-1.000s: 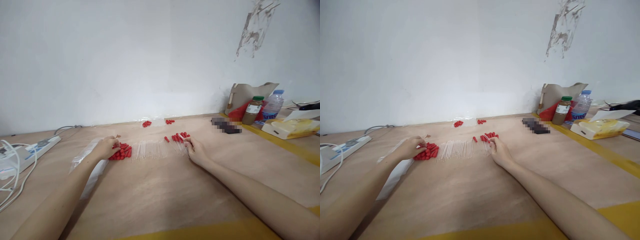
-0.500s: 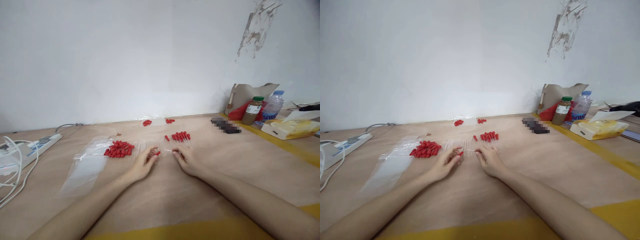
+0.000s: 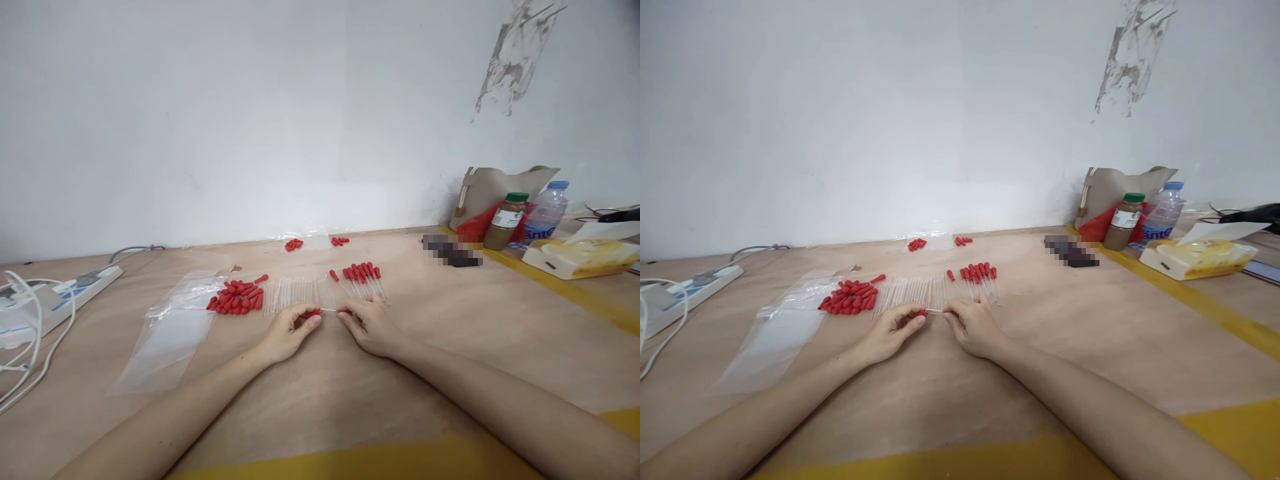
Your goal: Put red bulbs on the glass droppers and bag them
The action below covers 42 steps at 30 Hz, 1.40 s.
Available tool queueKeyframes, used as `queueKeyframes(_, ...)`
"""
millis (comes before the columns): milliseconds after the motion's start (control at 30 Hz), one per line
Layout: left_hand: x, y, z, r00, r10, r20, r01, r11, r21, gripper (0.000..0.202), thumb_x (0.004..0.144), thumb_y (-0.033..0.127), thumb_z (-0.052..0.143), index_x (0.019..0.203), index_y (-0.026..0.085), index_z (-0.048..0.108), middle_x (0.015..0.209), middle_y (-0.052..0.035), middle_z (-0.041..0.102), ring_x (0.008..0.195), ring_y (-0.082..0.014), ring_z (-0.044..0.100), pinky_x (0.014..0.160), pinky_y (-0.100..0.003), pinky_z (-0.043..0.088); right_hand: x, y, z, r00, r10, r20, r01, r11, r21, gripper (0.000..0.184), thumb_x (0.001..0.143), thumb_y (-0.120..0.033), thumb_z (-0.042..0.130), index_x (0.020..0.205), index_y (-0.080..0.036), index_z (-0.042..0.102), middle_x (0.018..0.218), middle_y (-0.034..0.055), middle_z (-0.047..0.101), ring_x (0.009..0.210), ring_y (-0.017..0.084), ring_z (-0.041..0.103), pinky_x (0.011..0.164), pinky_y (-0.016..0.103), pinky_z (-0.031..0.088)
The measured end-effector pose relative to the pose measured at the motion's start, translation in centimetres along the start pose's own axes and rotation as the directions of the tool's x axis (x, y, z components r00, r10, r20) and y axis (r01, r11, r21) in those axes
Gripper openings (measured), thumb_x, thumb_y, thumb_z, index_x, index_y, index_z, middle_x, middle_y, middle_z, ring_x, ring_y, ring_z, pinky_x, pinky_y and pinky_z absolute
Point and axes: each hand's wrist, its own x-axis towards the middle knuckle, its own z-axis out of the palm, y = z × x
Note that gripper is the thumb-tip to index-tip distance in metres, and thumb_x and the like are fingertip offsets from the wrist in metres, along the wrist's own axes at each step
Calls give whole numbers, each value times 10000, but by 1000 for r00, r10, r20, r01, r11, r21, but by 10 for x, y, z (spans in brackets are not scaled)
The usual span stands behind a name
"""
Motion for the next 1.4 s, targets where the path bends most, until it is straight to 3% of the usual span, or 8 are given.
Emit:
queueKeyframes(233,-4,2,-3,997,71,-5,-70,996,63,206,858,294,462,873,172,627,815,-38,624,746,-159,560,677,-262,436,4,6,-1,997,-35,70,30,997,78,220,863,-248,417,901,-232,633,865,18,674,736,141,567,720,299,286)
queueKeyframes(500,-7,9,-3,990,120,68,-131,971,202,217,878,260,431,862,176,631,765,-27,597,704,-141,545,648,-239,409,3,8,-5,983,-156,95,169,975,-143,225,848,-215,426,831,-233,649,765,0,663,647,116,518,669,285,220)
queueKeyframes(767,-6,10,-3,986,148,74,-161,961,223,200,872,257,428,851,160,601,763,-29,590,680,-137,525,629,-240,401,2,-4,-2,992,-77,95,88,990,-114,214,842,-199,423,794,-217,631,734,-7,667,612,110,510,669,292,210)
queueKeyframes(1267,-6,11,-1,978,168,123,-194,948,253,234,879,276,417,865,159,619,765,-42,592,714,-153,537,662,-258,415,4,-12,3,988,-112,108,120,990,-71,238,852,-198,397,799,-204,629,708,-1,661,589,108,498,696,288,248)
queueKeyframes(1400,-3,8,-5,988,131,83,-146,966,212,213,863,283,461,953,186,627,787,-33,614,700,-144,556,651,-257,438,5,-13,-3,986,-124,111,141,977,-159,227,856,-217,407,825,-191,630,758,27,645,680,129,517,684,292,244)
